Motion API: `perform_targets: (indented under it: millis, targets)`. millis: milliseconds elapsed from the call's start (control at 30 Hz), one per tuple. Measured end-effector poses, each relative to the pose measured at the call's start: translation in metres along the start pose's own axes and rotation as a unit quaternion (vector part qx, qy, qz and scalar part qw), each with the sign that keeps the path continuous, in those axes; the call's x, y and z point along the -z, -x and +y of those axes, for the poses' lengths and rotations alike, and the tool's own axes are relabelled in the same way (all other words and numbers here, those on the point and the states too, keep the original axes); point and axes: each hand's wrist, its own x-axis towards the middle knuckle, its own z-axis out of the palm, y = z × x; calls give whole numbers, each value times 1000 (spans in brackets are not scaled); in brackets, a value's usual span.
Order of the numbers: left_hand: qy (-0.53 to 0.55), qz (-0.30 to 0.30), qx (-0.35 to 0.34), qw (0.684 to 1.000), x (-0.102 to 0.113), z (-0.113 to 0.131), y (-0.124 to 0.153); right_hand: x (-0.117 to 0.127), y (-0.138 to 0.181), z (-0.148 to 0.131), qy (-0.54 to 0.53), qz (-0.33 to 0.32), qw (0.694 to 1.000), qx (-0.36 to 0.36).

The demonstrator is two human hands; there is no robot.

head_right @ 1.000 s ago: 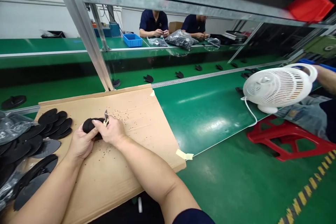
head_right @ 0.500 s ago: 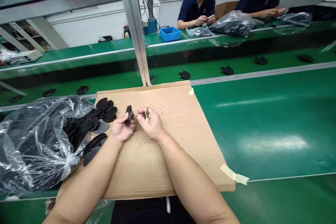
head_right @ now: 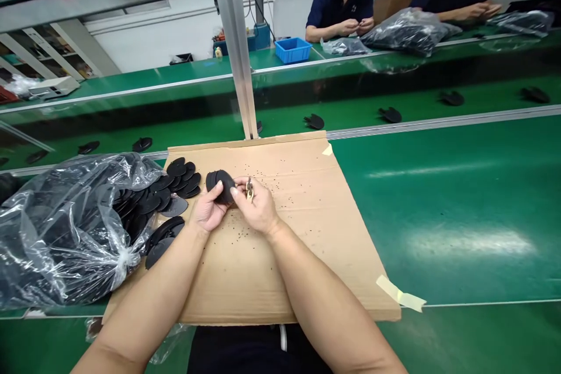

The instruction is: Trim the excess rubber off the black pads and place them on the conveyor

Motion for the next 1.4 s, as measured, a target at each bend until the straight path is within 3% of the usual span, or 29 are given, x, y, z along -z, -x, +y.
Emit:
perform_targets:
  millis: [67,133,267,467,600,733,867,1100,1200,1400]
  targets:
    - [-36,-4,-71,997,-3,-3,1,0,-2,2,14,36,998,-43]
    - [-68,-9,-94,993,-5,-5,4,1,-4,6,43,60,995,-67]
    - [-106,-9,-91,990,-6,-7,8,2,-7,17,49,40,993,-104]
    - [-58,41,-50,996,-7,-4,5,-7,-4,25,-38,28,987,-151]
    - [-7,35,98,995,-7,5,2,-7,-2,19,-105,9,988,-116]
    - [48,14,185,981,-3,11,4,-3,1,7,-13,-29,1000,0]
    - [50,-9,195,979,2,10,5,-2,3,1,46,-24,996,69]
    - [43,-33,118,992,6,11,2,-4,1,1,-67,-21,997,-25]
    - [28,-34,150,988,8,13,2,-6,3,-4,-70,-32,997,-19]
    - [24,-97,190,977,11,14,3,-9,10,-8,-95,-69,993,-3]
